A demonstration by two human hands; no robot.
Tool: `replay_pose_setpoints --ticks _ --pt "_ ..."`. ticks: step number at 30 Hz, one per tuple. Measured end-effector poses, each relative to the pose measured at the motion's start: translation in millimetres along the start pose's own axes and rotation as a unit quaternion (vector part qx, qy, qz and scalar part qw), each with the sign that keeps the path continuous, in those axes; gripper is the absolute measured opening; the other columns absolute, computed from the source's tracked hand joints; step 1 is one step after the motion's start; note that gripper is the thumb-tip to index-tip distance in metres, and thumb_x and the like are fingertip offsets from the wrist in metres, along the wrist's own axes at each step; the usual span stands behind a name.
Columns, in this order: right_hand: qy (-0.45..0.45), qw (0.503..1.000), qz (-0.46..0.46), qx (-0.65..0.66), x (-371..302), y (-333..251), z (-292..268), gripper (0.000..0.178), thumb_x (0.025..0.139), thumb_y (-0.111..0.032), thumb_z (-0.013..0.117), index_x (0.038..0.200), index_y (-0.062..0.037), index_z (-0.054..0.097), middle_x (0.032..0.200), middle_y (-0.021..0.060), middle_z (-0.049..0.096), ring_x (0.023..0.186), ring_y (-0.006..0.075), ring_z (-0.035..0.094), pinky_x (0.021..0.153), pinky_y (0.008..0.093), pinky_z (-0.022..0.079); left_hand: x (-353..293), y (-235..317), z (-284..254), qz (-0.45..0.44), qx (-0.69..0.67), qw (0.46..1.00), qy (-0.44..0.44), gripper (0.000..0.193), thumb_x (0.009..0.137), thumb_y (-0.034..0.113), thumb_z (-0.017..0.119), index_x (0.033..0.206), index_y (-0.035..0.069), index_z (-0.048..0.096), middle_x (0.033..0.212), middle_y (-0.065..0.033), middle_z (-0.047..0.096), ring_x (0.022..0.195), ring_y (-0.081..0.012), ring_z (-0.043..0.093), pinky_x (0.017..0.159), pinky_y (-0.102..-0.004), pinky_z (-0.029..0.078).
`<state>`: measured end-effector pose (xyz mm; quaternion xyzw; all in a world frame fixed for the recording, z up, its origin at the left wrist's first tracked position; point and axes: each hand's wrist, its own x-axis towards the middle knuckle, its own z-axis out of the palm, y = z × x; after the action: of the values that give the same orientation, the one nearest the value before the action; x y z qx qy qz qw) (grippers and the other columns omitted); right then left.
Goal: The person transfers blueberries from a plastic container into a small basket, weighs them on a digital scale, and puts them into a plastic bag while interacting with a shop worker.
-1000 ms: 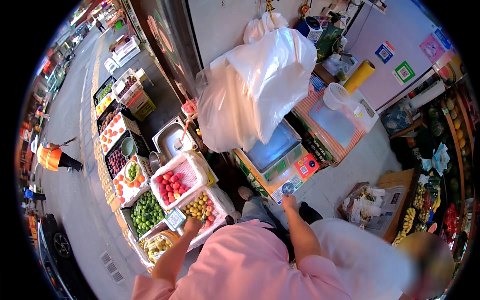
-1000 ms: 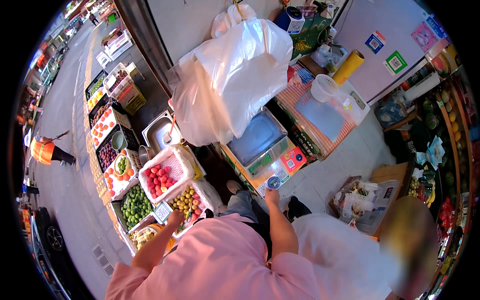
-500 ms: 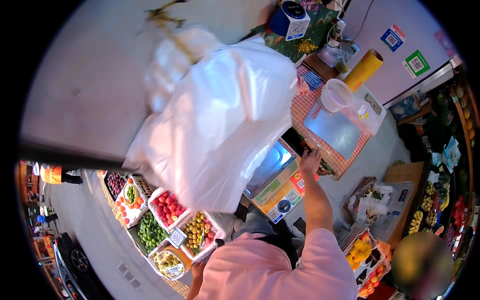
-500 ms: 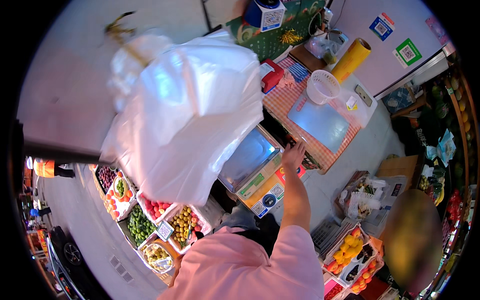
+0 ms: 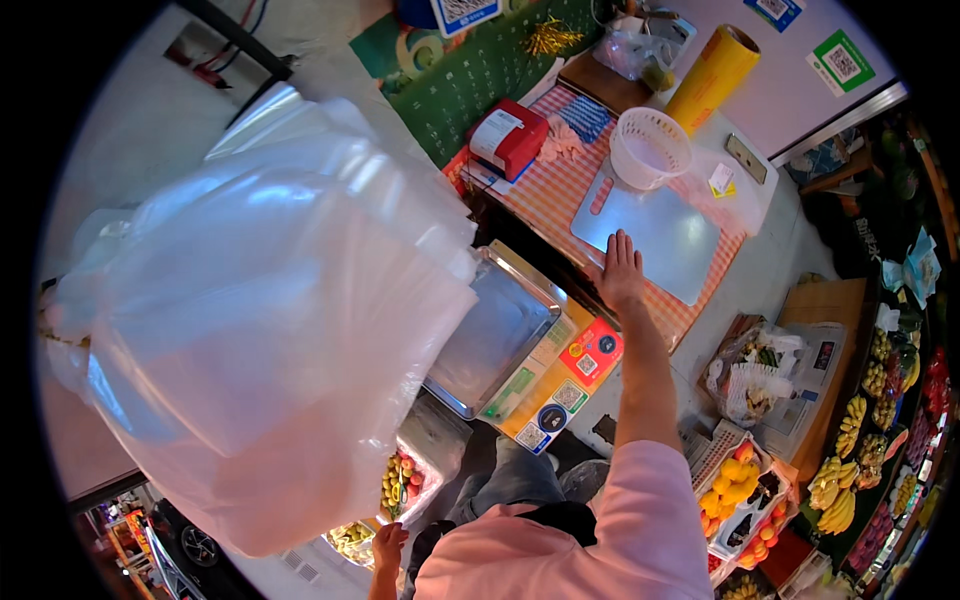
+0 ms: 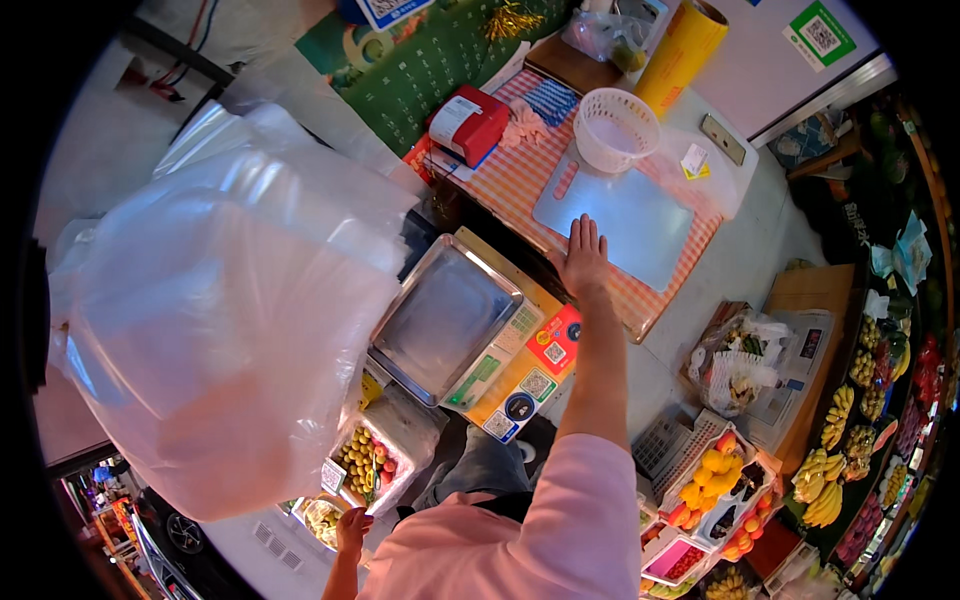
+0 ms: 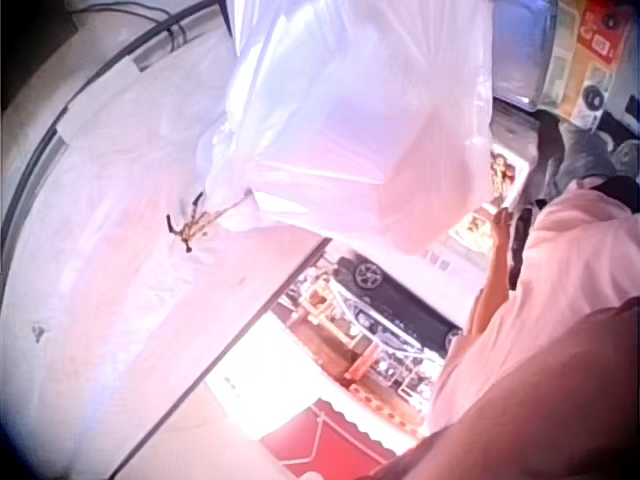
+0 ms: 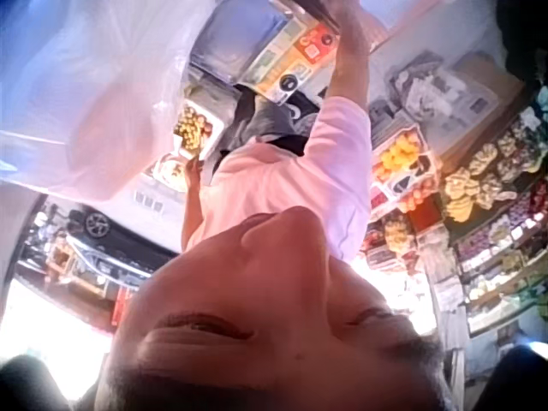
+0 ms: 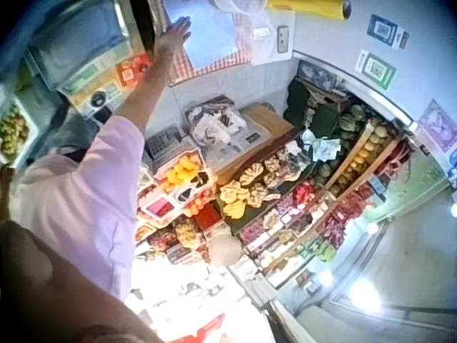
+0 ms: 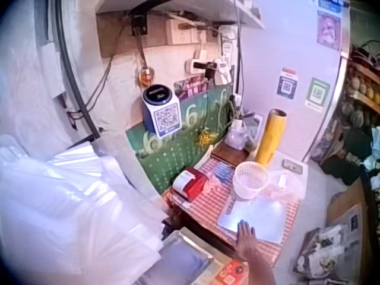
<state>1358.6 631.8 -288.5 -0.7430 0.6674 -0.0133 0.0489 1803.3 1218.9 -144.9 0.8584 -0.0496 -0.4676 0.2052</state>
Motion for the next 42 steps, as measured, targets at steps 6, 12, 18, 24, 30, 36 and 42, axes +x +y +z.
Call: replay_pose_setpoints --ticks 6,12,18,24,30,36,42 --pt "0.009 0.996 0.082 -0.019 -15.9 16.8 -10.7 0.092 0.09 -0.065 0.043 0.15 0.0008 0.019 0.158 0.0175 0.014 0.147 0.0306 0.012 0.116 0.0511 0.015 -25.8 -13.4 45.9 -0.006 -0.068 0.998 0.017 0.028 0.094 0.028 0.057 0.108 0.004 0.064 0.087 -0.0069 0.07 0.079 -0.0149 0.066 0.068 -0.0281 0.05" --pt "-0.001 0.997 0.078 -0.006 -15.0 16.8 -10.2 0.092 0.089 -0.063 0.044 0.15 0.0021 0.018 0.159 0.0187 0.012 0.147 0.0321 0.011 0.116 0.053 0.014 -35.3 -117.6 125.8 -0.086 -0.062 0.994 -0.032 0.027 0.093 0.025 0.06 0.106 0.002 0.065 0.084 -0.0098 0.07 0.072 -0.0165 0.067 0.062 -0.0277 0.051" --pt "0.002 0.998 0.058 0.025 -23.9 15.8 -23.0 0.091 0.09 -0.059 0.048 0.147 0.0057 0.021 0.157 0.0229 0.015 0.146 0.036 0.012 0.115 0.0547 0.014 -87.5 -123.2 213.0 -0.134 -0.09 0.986 -0.038 0.027 0.091 0.025 0.06 0.103 0.001 0.066 0.084 -0.011 0.071 0.072 -0.0178 0.067 0.063 -0.0295 0.053" --pt "0.007 0.998 0.053 0.034 -22.8 32.9 -16.9 0.092 0.089 -0.059 0.048 0.147 0.0078 0.021 0.156 0.0258 0.014 0.145 0.0389 0.012 0.115 0.0555 0.014 -91.2 -36.7 288.9 -0.063 -0.148 0.987 -0.003 0.026 0.093 0.022 0.059 0.1 -0.001 0.065 0.077 -0.0098 0.069 0.065 -0.0134 0.063 0.056 -0.026 0.049" --pt "0.008 0.997 0.026 0.075 -14.9 28.3 -28.3 0.093 0.089 -0.061 0.044 0.146 0.0088 0.022 0.155 0.0283 0.014 0.145 0.0412 0.011 0.115 0.0573 0.012 -88.6 56.2 372.3 -0.016 -0.26 0.964 0.059 0.025 0.094 0.023 0.059 0.104 0.0 0.064 0.079 -0.009 0.068 0.063 -0.0116 0.061 0.057 -0.0244 0.049" --pt "-0.02 0.961 -0.224 0.161 -4.5 50.5 -13.0 0.079 0.086 -0.045 0.06 0.143 0.0032 0.033 0.151 0.0291 0.022 0.142 0.0427 0.018 0.111 0.0611 0.018 -70.0 69.8 541.0 0.01 -0.39 0.903 0.18 0.025 0.094 0.023 0.055 0.094 0.002 0.067 0.076 -0.006 0.068 0.062 -0.011 0.058 0.055 -0.0253 0.044" --pt "-0.031 0.834 -0.549 0.038 114.5 144.2 -91.8 0.065 0.084 -0.043 0.063 0.13 -0.001 0.044 0.132 0.0226 0.04 0.123 0.0372 0.036 0.103 0.0569 0.029 -171.9 14.2 729.5 -0.107 -0.162 0.953 0.232 0.033 0.082 0.034 0.056 0.093 0.007 0.073 0.087 -0.0162 0.07 0.083 -0.0321 0.068 0.08 -0.0423 0.052"
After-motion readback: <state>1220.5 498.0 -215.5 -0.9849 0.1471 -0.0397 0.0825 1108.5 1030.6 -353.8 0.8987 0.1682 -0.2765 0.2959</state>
